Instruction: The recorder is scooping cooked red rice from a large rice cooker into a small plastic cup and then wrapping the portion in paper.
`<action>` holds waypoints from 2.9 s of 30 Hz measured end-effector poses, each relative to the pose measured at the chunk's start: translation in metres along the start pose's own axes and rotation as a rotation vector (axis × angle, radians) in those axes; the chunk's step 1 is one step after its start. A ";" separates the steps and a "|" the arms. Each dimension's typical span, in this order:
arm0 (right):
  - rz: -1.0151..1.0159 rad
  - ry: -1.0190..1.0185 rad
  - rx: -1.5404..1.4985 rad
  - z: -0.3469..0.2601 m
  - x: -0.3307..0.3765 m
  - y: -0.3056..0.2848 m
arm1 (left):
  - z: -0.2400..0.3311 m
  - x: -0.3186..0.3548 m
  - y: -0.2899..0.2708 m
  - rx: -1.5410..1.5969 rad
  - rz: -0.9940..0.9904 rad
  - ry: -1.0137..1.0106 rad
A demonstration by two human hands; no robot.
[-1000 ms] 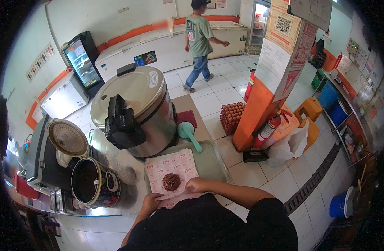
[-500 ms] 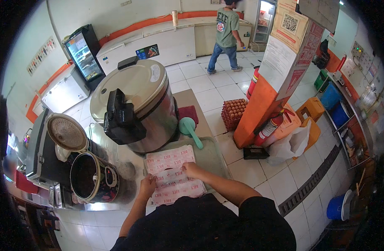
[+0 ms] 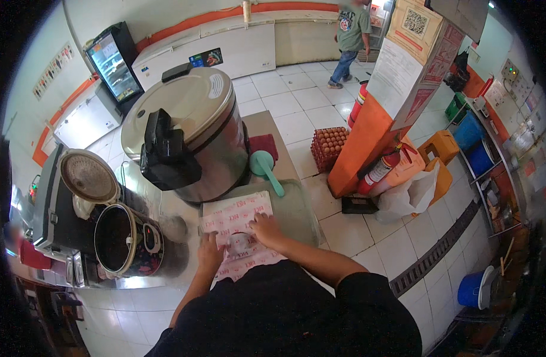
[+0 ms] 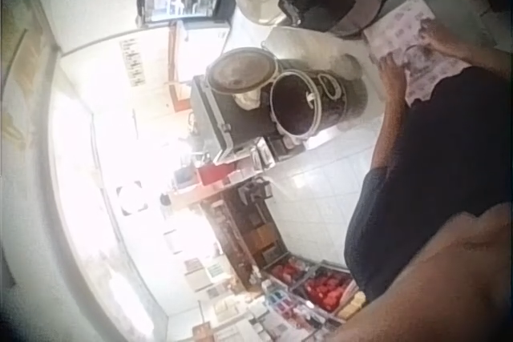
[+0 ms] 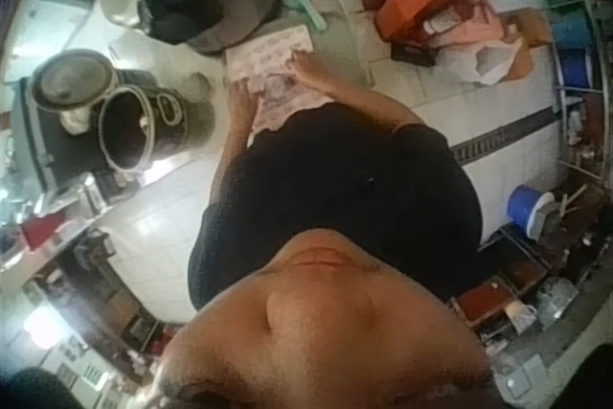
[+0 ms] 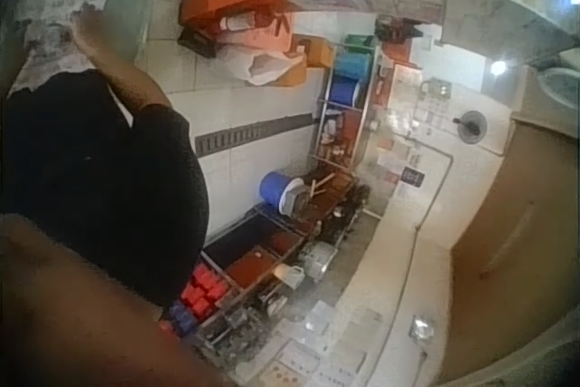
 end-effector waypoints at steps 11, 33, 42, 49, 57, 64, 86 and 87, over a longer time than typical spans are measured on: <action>-0.234 -0.224 0.105 0.008 -0.060 0.014 | 0.034 0.050 0.054 -0.100 -0.154 0.536; -0.368 -0.325 -0.330 -0.027 -0.071 0.002 | 0.020 0.048 0.065 0.027 -0.178 0.445; 0.220 -0.625 -0.176 -0.025 -0.048 -0.043 | 0.028 0.040 0.055 0.051 -0.140 0.484; -0.291 -0.446 -0.153 -0.028 -0.008 -0.005 | 0.027 0.044 0.055 0.052 -0.186 0.467; -0.206 -0.418 -0.221 -0.007 0.006 0.019 | 0.051 0.047 -0.008 -0.099 0.202 0.514; -0.113 -0.468 -0.157 -0.015 0.014 -0.005 | 0.026 0.015 -0.020 -0.105 -0.036 0.531; -0.219 -0.219 -0.229 -0.015 0.005 0.048 | -0.037 0.017 0.038 0.181 -0.186 0.282; -0.183 -0.137 -0.241 -0.018 0.000 0.036 | -0.046 0.012 0.038 0.147 -0.146 0.232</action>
Point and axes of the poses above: each hand's wrist, its own x-axis away from the middle knuckle, its own y-axis out of the palm, z = x × y, the point moved 6 cm from there along -x, towards the middle knuckle, and after that the axes turned 7 degrees about x, right-handed, at the moved point
